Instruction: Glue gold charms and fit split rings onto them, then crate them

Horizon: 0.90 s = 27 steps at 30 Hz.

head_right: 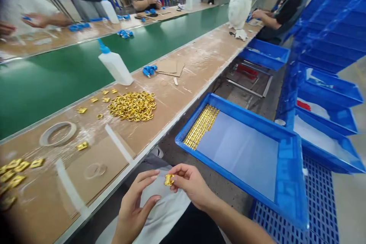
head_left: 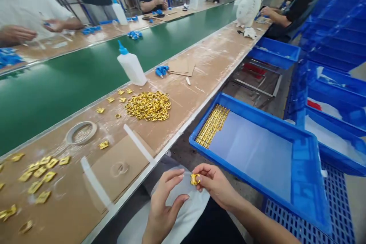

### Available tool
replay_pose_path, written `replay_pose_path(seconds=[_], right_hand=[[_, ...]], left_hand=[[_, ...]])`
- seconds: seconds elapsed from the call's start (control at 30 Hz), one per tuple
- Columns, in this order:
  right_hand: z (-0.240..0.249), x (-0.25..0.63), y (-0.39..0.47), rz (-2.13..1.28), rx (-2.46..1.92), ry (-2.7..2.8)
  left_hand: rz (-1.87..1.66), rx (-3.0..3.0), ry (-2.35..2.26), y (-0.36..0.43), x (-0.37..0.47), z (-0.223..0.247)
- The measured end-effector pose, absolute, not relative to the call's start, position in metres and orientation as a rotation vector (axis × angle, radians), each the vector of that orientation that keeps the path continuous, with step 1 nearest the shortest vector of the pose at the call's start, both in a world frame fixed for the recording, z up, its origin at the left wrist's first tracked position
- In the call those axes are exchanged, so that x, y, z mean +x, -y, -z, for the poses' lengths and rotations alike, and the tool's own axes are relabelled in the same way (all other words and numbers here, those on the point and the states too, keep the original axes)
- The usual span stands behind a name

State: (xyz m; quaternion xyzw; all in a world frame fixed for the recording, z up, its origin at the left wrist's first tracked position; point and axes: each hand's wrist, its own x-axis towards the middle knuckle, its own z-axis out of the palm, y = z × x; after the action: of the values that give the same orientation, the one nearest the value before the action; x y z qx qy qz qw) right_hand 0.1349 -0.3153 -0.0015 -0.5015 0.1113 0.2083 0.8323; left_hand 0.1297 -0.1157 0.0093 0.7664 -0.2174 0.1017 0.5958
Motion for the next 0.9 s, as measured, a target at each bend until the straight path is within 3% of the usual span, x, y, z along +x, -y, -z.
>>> replay_pose_path(seconds=[0.1,0.23,0.53,0.7,0.9], right_hand=[[0.027,0.161,0.370,-0.164,-1.486,-0.400],[0.071,0.213,0.439,-0.037,-1.645,-0.563],[0.142,0.253,0.486,-0.156,-1.983,-0.672],[0.156,0.255,0.496,-0.243,-2.158,-0.678],[0.159,0.239,0.493,-0.243,-2.344,-0.627]], left_hand=[[-0.169,1.860,0.486,0.107,0.134,-0.001],[-0.077,1.943,0.334,0.093,0.128,0.018],[0.006,1.975,0.207,0.089,0.115,0.041],[-0.028,1.975,0.090,0.088,0.114,0.040],[-0.016,2.007,0.258,0.082,0.119,0.039]])
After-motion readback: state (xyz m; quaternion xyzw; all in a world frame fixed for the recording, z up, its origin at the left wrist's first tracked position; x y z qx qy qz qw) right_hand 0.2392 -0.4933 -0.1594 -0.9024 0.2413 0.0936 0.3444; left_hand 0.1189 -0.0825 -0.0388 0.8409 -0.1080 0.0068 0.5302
